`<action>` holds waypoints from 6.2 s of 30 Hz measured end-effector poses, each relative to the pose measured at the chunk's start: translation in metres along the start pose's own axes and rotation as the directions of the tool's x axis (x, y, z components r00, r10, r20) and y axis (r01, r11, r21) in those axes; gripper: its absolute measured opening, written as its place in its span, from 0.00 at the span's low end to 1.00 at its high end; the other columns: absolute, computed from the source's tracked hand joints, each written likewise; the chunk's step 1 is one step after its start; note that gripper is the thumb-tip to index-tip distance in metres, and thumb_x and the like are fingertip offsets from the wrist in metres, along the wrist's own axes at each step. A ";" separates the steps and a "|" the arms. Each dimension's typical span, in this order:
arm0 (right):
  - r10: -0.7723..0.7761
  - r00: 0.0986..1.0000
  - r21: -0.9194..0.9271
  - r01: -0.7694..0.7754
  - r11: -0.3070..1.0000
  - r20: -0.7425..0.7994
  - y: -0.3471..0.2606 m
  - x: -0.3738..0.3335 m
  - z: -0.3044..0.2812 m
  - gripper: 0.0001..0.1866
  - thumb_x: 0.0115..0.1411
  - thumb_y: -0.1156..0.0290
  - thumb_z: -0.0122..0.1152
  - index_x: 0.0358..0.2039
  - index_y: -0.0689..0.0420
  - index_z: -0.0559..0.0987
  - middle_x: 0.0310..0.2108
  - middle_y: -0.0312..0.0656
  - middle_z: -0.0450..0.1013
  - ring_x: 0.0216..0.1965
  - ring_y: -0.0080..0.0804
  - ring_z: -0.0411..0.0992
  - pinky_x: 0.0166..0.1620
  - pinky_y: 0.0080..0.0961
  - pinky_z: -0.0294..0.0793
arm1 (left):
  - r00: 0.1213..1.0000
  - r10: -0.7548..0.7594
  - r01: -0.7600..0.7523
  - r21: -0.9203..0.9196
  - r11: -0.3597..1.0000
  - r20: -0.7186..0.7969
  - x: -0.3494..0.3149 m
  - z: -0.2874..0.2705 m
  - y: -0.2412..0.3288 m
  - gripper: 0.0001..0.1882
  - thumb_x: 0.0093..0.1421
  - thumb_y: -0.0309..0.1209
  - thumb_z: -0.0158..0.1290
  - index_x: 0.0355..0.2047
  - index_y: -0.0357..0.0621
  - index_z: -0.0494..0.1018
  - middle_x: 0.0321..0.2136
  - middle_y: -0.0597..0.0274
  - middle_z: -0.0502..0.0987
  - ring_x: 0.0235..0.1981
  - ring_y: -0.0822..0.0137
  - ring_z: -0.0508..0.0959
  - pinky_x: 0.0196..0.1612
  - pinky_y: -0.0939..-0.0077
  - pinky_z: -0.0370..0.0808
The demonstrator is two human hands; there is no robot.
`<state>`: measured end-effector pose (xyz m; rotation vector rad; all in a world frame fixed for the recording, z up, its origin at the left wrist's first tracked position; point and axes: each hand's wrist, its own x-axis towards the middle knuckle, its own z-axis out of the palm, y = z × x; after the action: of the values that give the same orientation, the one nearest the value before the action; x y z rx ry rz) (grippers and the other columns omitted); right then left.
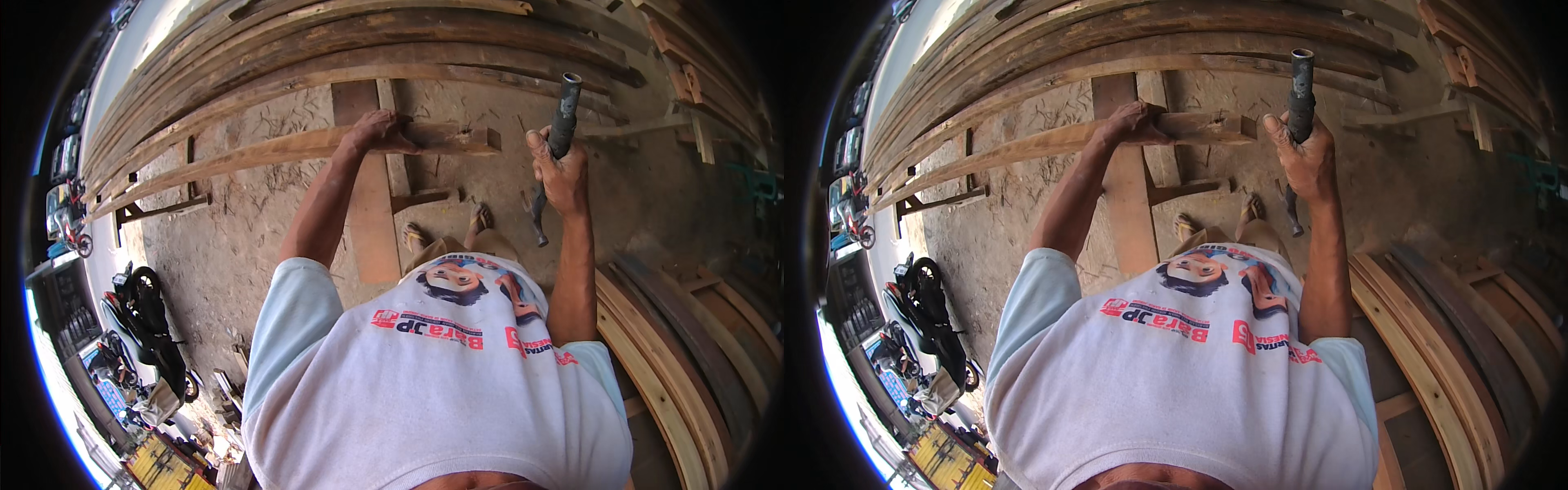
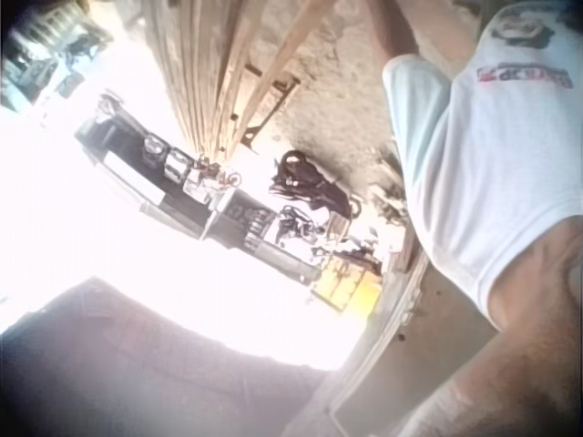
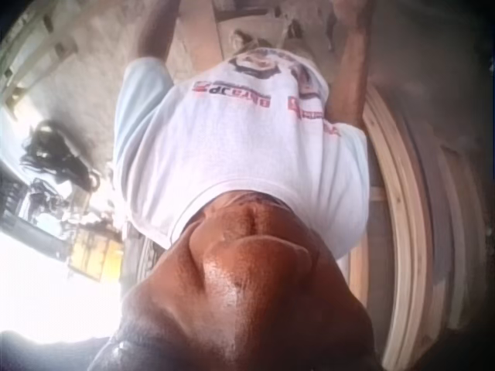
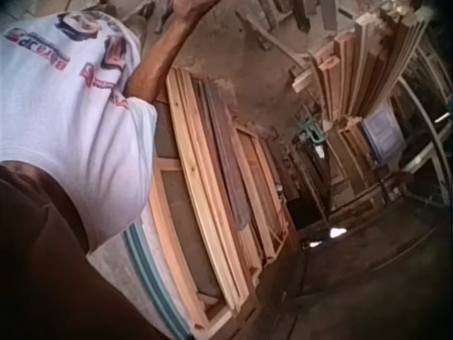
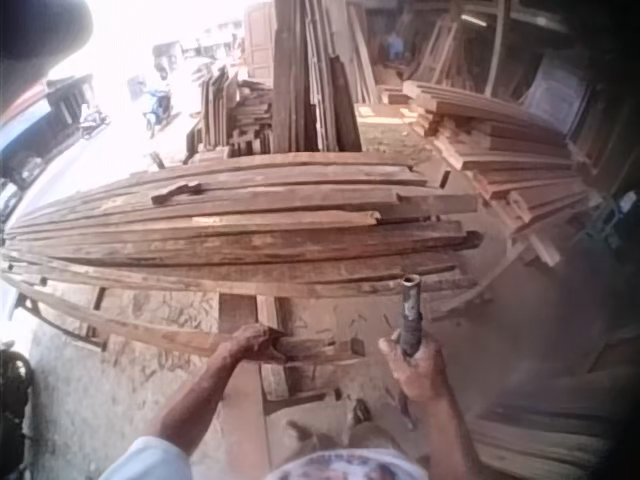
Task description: The person uses a metal bar and a hammer to pry apart and remove nails from a stack of wooden planks. They repeatedly lift planks, insert the bar to separate them, and hammer to loosen fasteners, working through the pile one piece at a time.
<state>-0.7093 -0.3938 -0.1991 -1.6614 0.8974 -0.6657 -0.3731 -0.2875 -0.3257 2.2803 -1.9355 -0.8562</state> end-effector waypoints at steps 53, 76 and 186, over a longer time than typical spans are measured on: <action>0.018 0.996 0.113 -0.028 0.993 0.089 0.054 -0.028 0.011 0.15 0.71 0.60 0.61 0.40 0.59 0.72 0.26 0.33 0.67 0.23 0.18 0.64 0.28 0.19 0.66 | 0.925 0.044 0.001 0.118 0.993 -0.376 -0.052 0.085 0.020 0.38 0.50 0.43 0.67 0.61 0.56 0.67 0.45 0.53 0.71 0.52 0.52 0.72 0.57 0.47 0.61; -0.190 0.977 0.225 0.206 0.952 -0.093 -0.023 -0.027 0.033 0.16 0.69 0.61 0.65 0.38 0.61 0.72 0.24 0.33 0.68 0.22 0.17 0.65 0.26 0.19 0.66 | 0.992 0.094 -0.086 -0.098 0.992 0.085 0.006 -0.010 -0.020 0.26 0.45 0.47 0.64 0.42 0.44 0.82 0.36 0.48 0.84 0.42 0.48 0.83 0.45 0.56 0.79; -0.275 0.944 0.019 0.283 0.959 -0.183 -0.008 0.106 0.130 0.13 0.66 0.70 0.68 0.26 0.58 0.74 0.16 0.30 0.66 0.15 0.15 0.63 0.19 0.18 0.63 | 0.954 0.179 -0.201 -0.068 0.977 -0.238 0.017 0.034 0.050 0.09 0.54 0.37 0.57 0.34 0.52 0.79 0.25 0.52 0.82 0.29 0.49 0.84 0.32 0.54 0.79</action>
<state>-0.5447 -0.4107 -0.2274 -1.7248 0.7711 -1.0356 -0.4320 -0.3032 -0.3427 2.0002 -1.9293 -0.6141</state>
